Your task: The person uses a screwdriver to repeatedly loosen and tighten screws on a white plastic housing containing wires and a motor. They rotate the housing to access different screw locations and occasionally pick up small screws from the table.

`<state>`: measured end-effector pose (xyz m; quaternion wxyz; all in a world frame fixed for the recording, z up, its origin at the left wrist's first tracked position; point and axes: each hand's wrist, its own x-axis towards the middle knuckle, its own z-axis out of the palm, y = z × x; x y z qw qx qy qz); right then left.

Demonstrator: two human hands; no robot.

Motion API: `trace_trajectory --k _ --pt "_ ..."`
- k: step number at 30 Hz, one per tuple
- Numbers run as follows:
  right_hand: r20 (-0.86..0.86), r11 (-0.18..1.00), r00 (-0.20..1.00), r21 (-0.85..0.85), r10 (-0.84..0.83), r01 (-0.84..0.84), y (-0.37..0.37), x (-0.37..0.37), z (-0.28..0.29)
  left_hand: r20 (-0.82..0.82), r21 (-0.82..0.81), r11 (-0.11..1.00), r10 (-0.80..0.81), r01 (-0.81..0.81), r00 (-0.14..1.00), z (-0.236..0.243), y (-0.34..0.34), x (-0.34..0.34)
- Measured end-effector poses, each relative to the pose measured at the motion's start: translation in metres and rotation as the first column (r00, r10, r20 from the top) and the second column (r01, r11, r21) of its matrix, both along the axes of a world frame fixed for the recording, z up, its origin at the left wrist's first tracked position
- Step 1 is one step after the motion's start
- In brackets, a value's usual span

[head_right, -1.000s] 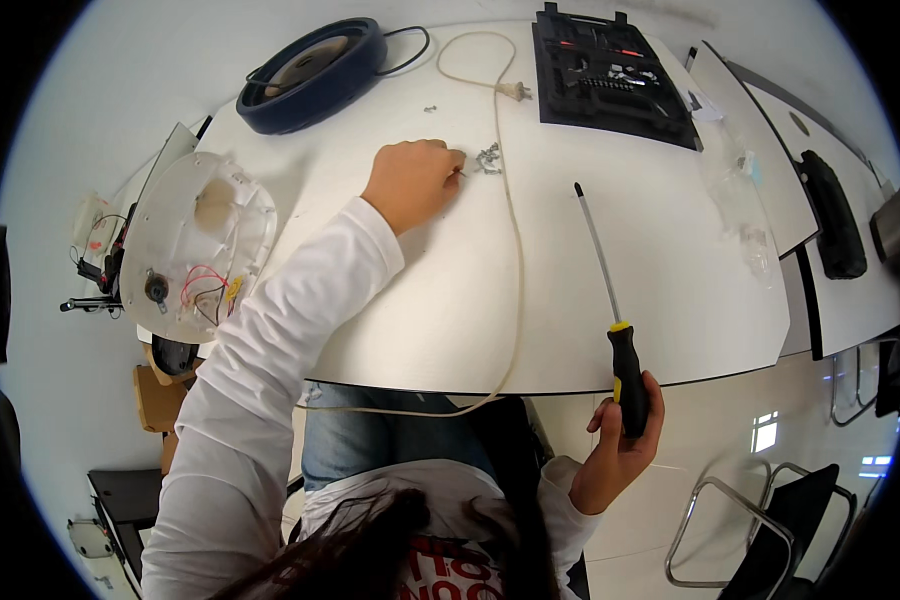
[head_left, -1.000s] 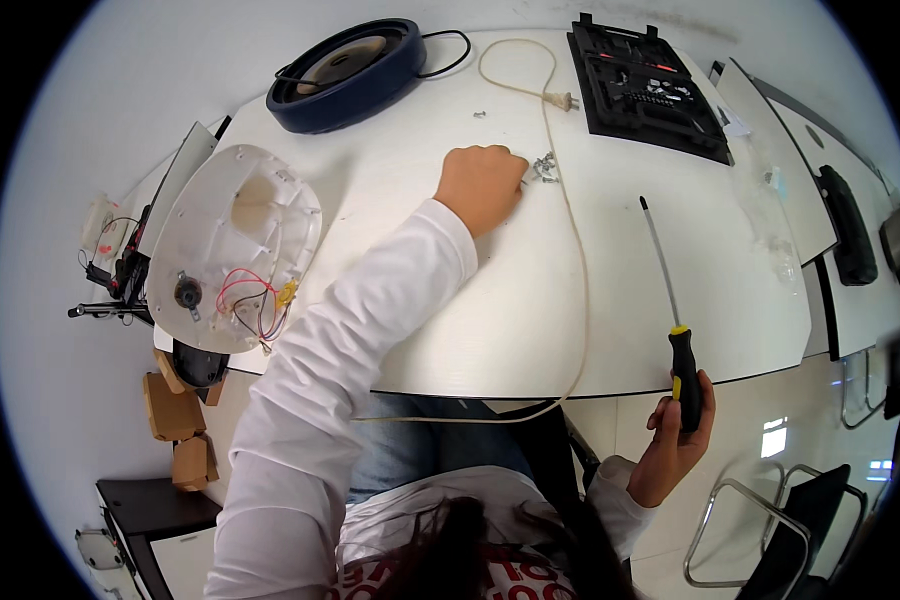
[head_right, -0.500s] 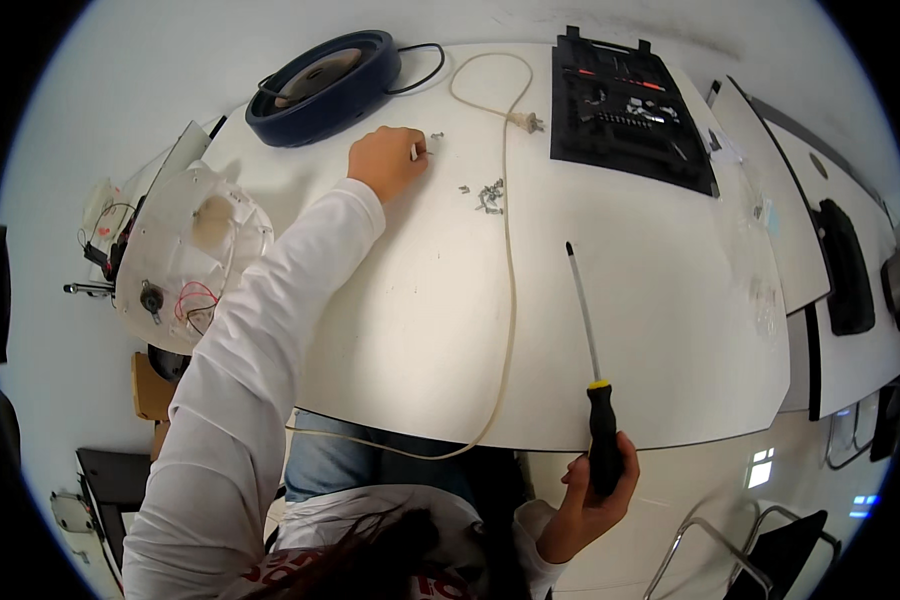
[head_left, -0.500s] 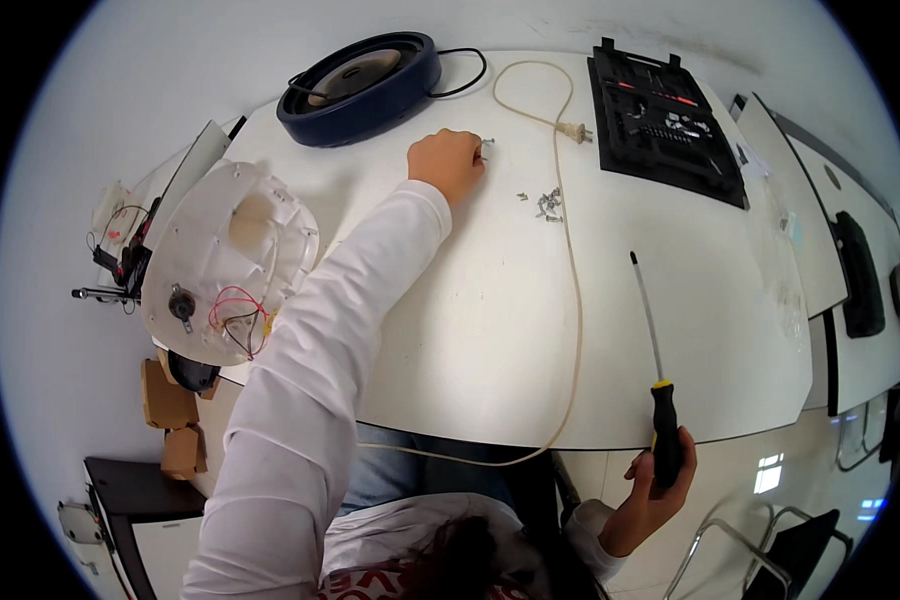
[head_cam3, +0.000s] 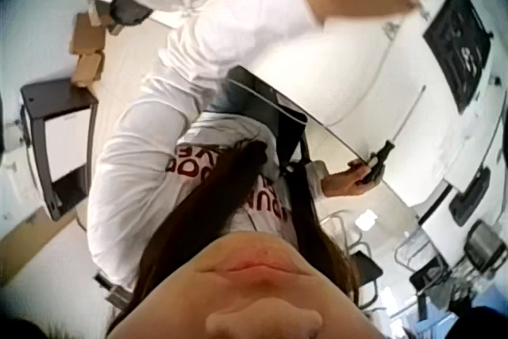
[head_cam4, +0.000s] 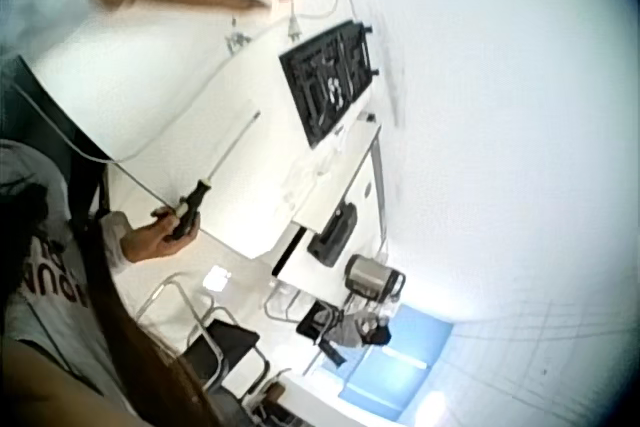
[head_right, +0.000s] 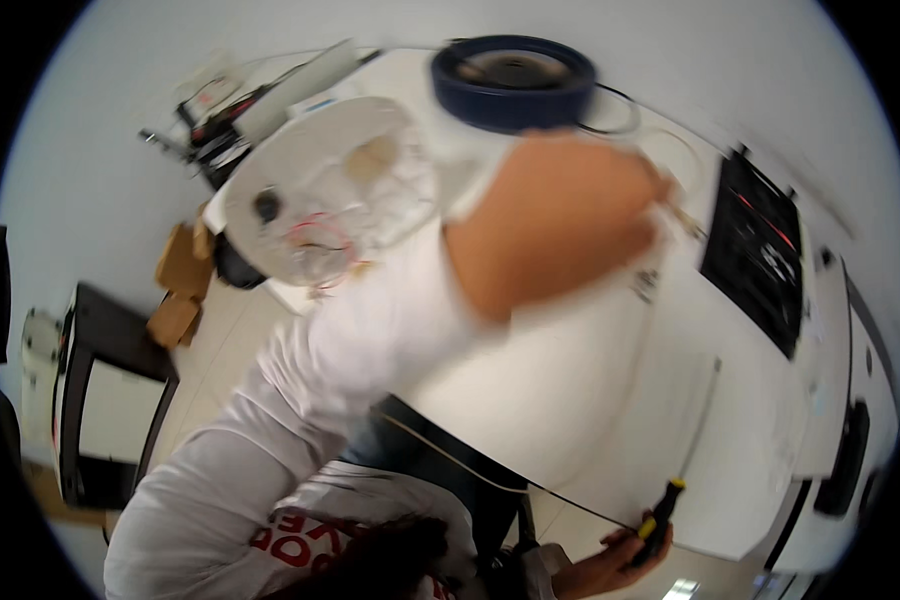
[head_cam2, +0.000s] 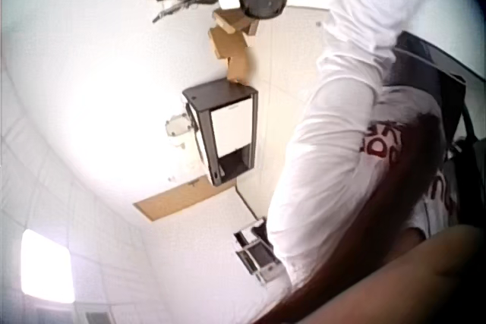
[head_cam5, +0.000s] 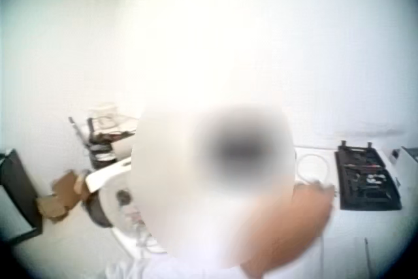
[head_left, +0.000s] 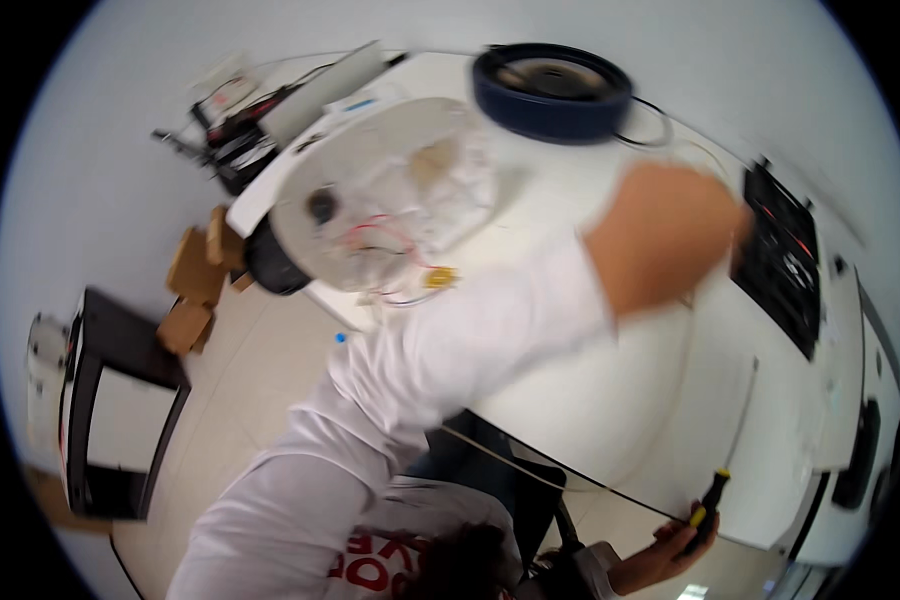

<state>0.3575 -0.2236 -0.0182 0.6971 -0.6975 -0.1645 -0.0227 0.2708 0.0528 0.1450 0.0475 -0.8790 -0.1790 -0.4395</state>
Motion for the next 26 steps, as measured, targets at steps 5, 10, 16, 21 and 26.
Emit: trace_trajectory --k 5,10,16,21,26 --pt "0.103 0.97 0.983 0.176 0.15 -0.166 0.006 -0.027 0.022 0.136 -0.071 0.997 0.054 -0.044 0.989 -0.026 -0.092 -0.153" --pt "0.018 0.915 0.921 0.11 0.389 -0.389 0.001 -0.042 -0.02 0.347 -0.245 0.705 0.705 -0.666 0.619 -0.063 -0.061 -0.252" --pt "0.193 0.785 0.772 0.01 0.606 -0.619 0.082 -0.141 0.054 0.363 -0.181 0.747 0.655 -0.64 0.662 -0.076 -0.021 -0.266" --pt "0.19 0.703 0.691 0.012 0.697 -0.711 0.115 -0.166 0.073 0.315 -0.119 0.722 0.679 -0.682 0.663 -0.073 0.003 -0.268" --pt "0.179 0.717 0.71 0.031 0.681 -0.696 0.132 -0.174 0.07 0.364 -0.187 0.775 0.625 -0.603 0.69 -0.081 0.014 -0.266"
